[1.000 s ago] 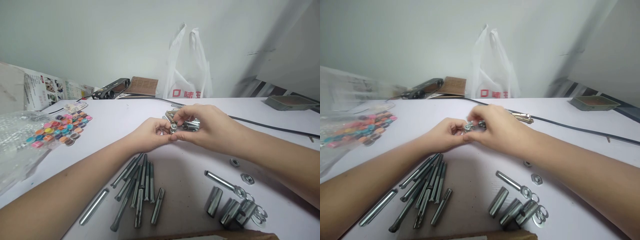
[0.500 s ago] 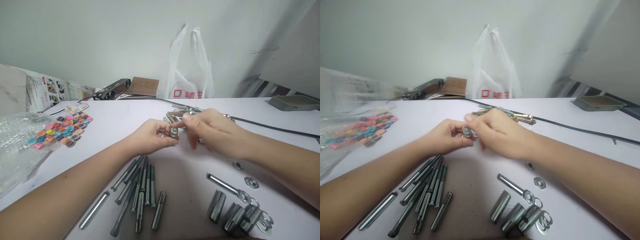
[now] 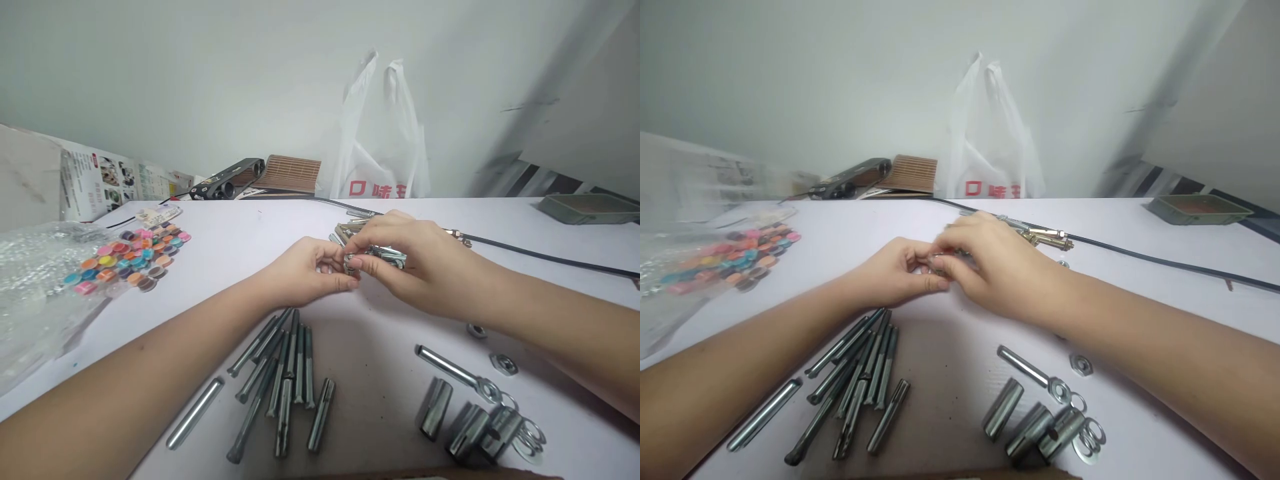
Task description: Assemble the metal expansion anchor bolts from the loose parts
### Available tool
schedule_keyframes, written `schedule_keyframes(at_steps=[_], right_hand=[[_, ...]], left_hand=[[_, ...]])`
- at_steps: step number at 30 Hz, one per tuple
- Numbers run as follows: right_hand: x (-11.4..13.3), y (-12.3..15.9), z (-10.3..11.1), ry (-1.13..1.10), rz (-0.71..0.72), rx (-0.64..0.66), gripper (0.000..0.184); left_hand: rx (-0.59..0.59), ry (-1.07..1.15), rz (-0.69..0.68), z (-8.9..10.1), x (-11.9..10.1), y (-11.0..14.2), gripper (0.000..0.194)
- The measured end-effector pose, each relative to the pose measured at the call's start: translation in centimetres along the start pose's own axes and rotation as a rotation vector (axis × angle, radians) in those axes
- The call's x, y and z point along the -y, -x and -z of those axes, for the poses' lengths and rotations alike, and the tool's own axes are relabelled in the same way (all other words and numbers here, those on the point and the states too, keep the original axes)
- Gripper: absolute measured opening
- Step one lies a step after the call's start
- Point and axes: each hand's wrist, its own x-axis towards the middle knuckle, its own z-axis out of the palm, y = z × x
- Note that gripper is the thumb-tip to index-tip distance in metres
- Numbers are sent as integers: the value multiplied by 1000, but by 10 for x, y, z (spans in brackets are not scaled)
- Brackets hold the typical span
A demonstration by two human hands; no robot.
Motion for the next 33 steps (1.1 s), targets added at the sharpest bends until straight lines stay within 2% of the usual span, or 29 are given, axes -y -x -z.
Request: schedule_keyframes(at_steps=[2, 5, 9, 11, 13, 14, 16, 18, 22, 23, 25, 27, 29, 30, 33], right_hand=[[0, -1, 1, 11, 38, 30, 23], [-2, -1, 1, 59, -44, 29, 24], [-3, 1, -1, 89, -129, 17, 38], [-2, 3, 0, 33, -79, 42, 48], [-1, 5, 3, -73, -37, 45, 36], [0, 6, 5, -145, -58, 17, 36], [1, 7, 8, -282, -177, -75, 62], [1, 7, 10, -360, -258, -133, 67], [0, 7, 6, -400, -151, -9, 39], [-1, 7, 6, -413, -135, 50, 38], [-2, 7, 6, -463, -212, 99, 52], [-4, 7, 9, -513, -349, 12, 69], [-5, 8, 12, -538, -425, -152, 73], [-5, 8, 12, -531, -427, -184, 73], [-4, 8, 10, -481, -365, -110, 61]], left_hand=[[9, -6, -11, 0, 0, 0, 28], [-21, 1, 36, 0, -2, 2, 27], [-55, -65, 55, 2, -4, 4, 35], [-32, -51, 49, 2, -5, 4, 34], [-8, 6, 46, 2, -6, 3, 30], [-6, 27, 48, 1, -7, 3, 28], [-14, 30, 59, 0, -7, 2, 28], [-18, 16, 73, 0, -6, 1, 30], [-8, 24, 39, 1, -4, 1, 28], [3, 27, 24, 1, -4, 1, 29], [7, 34, 25, 1, -3, 2, 32], [-19, 47, 63, 0, -2, 2, 34], [-44, 43, 97, 0, -1, 2, 34], [-39, 36, 105, 0, -1, 2, 33], [-30, 34, 103, 0, -1, 2, 32]])
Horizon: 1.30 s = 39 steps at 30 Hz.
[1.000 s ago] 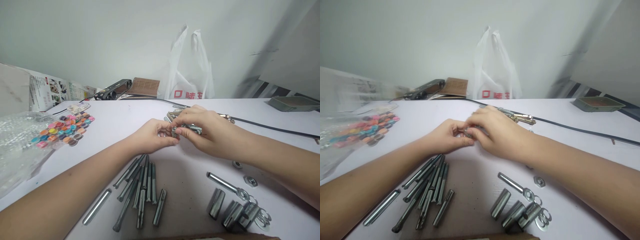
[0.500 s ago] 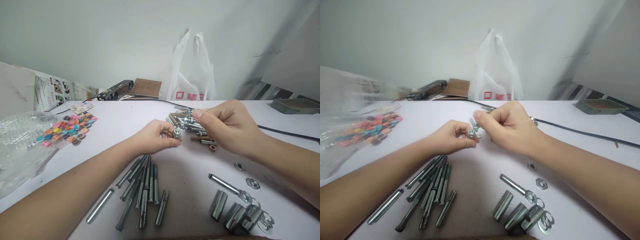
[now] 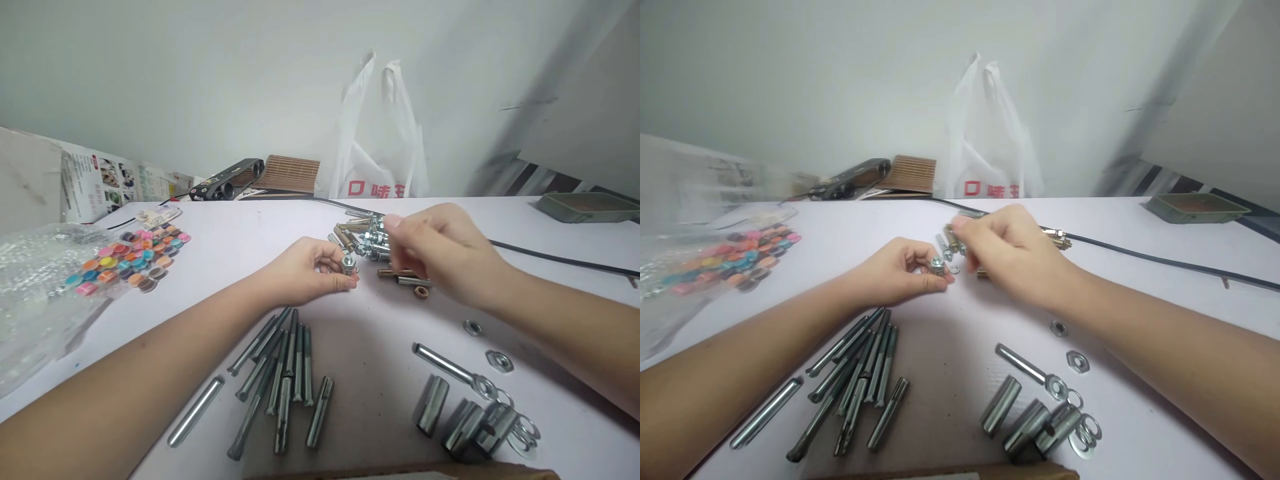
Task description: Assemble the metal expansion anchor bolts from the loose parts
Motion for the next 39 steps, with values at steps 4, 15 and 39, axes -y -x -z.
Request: schedule_keyframes(at_steps=[4, 15, 39], right_hand=[[1, 2, -8, 137, 5, 198, 42], [-1, 3, -12, 284, 88, 121, 18], [-4, -31, 54, 481, -195, -153, 38]], left_hand=[[16, 25, -34, 0, -2, 0, 26], [16, 79, -20, -1, -3, 1, 23], [-346, -210, -164, 0, -1, 1, 46]])
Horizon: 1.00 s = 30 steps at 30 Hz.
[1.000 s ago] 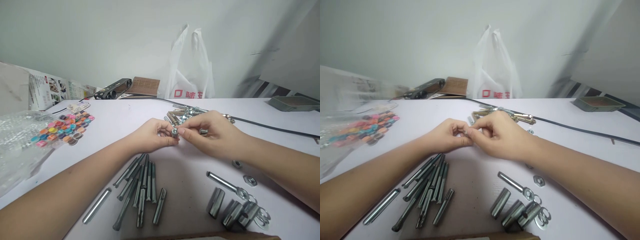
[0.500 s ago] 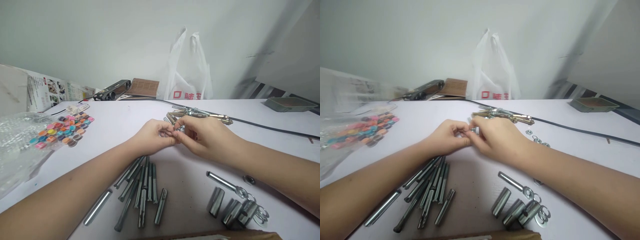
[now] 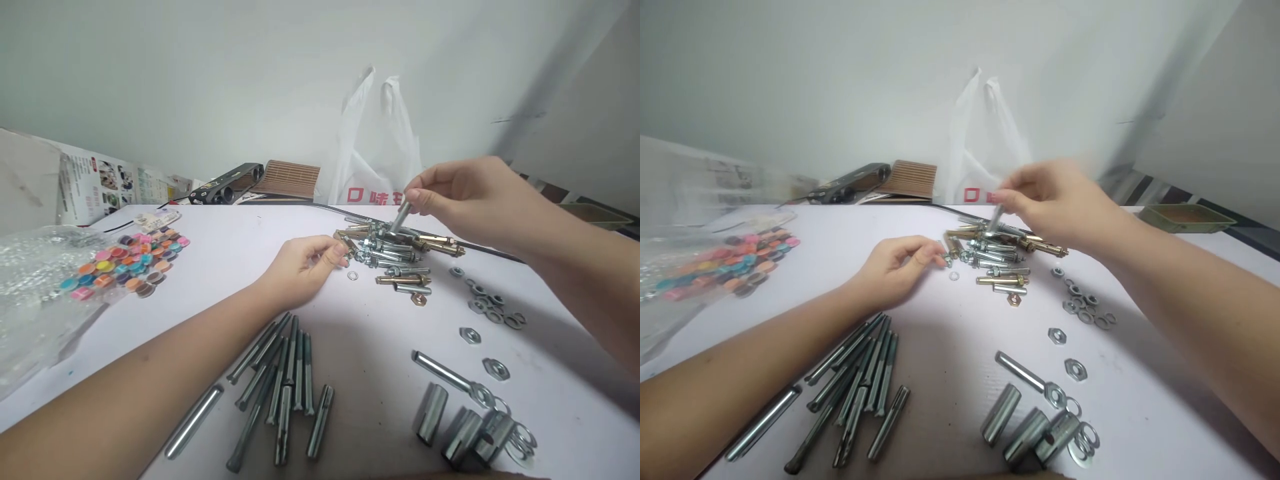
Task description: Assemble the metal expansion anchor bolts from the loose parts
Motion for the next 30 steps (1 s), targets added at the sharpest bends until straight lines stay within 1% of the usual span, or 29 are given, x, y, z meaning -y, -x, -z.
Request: schedule_keyframes(at_steps=[2, 6, 10, 13, 16, 18, 20, 22, 23, 25, 27, 28, 29, 30], right_hand=[[-10, -3, -1, 79, 95, 3, 34], [-24, -9, -17, 217, 278, 36, 28], [-32, -12, -34, 246, 422, 101, 29], [-35, -13, -41, 216, 461, 126, 35], [-32, -12, -40, 185, 419, 92, 37], [-26, -9, -35, 179, 382, 69, 34], [-14, -2, -30, 190, 354, 77, 31], [2, 10, -27, 192, 337, 131, 29], [11, 18, -28, 173, 334, 185, 28], [29, 36, -34, 119, 333, 269, 28], [44, 57, -44, 66, 348, 387, 31], [50, 67, -50, 43, 362, 415, 34], [55, 76, -56, 77, 359, 436, 40], [59, 84, -61, 106, 368, 450, 41]], left_hand=[[19, -43, 22, 0, 1, -1, 47], [25, -45, 60, 0, 2, -1, 48], [34, -42, 53, -1, 2, -1, 50], [45, -50, 49, 0, 1, -2, 49], [43, -51, 50, 0, 1, -2, 49], [41, -44, 58, 0, 1, -2, 48], [33, -31, 66, 0, 0, -2, 48], [17, -14, 71, 0, 0, -2, 49], [9, -5, 73, 0, 0, -2, 51], [-8, 25, 78, 0, 0, -2, 56], [-23, 61, 99, 1, 0, -3, 60], [-29, 74, 117, 1, 0, -3, 62], [-30, 81, 135, 2, -1, -4, 63], [-30, 82, 150, 2, -1, -4, 64]])
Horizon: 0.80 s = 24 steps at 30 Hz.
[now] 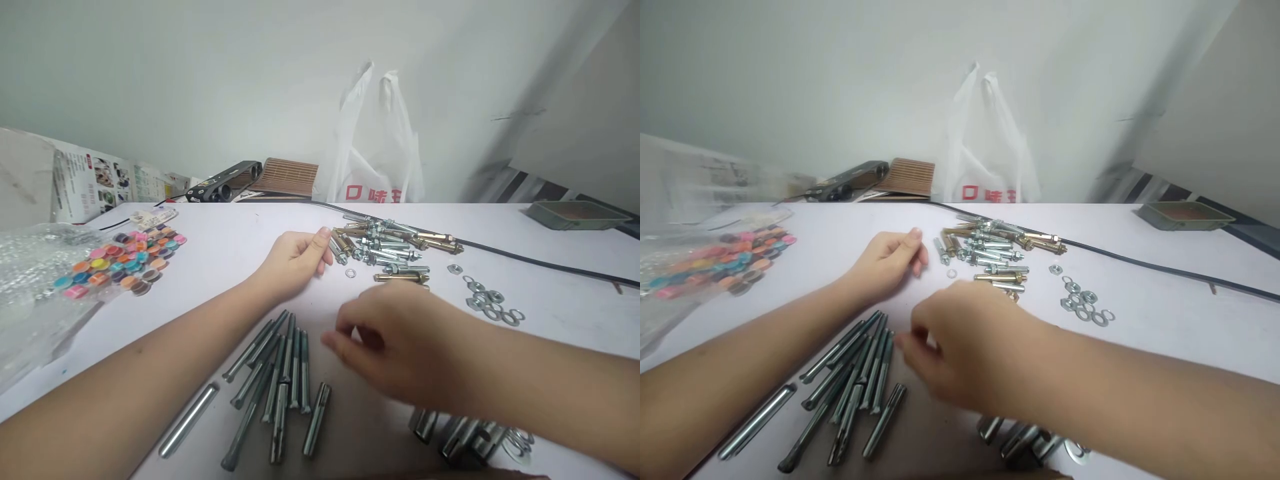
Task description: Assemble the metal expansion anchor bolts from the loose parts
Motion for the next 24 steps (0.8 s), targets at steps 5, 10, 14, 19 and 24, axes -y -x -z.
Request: schedule_keyframes(at_steps=[5, 10, 14, 19, 24], right_hand=[[8, 5, -12, -157, 185, 289, 20], [-5, 0, -1, -295, 174, 363, 10], [-18, -7, 7, -454, 73, 174, 14], [-32, -17, 1, -543, 116, 106, 19], [-41, -19, -10, -717, 113, -119, 16]], left_hand=[[15, 0, 25, 0, 0, 0, 65], [29, 24, 19, 1, 0, 0, 64], [126, 100, -56, 3, 1, 0, 59], [350, 221, -62, 14, 6, -2, 26], [646, -324, 4, 39, -29, 3, 14]])
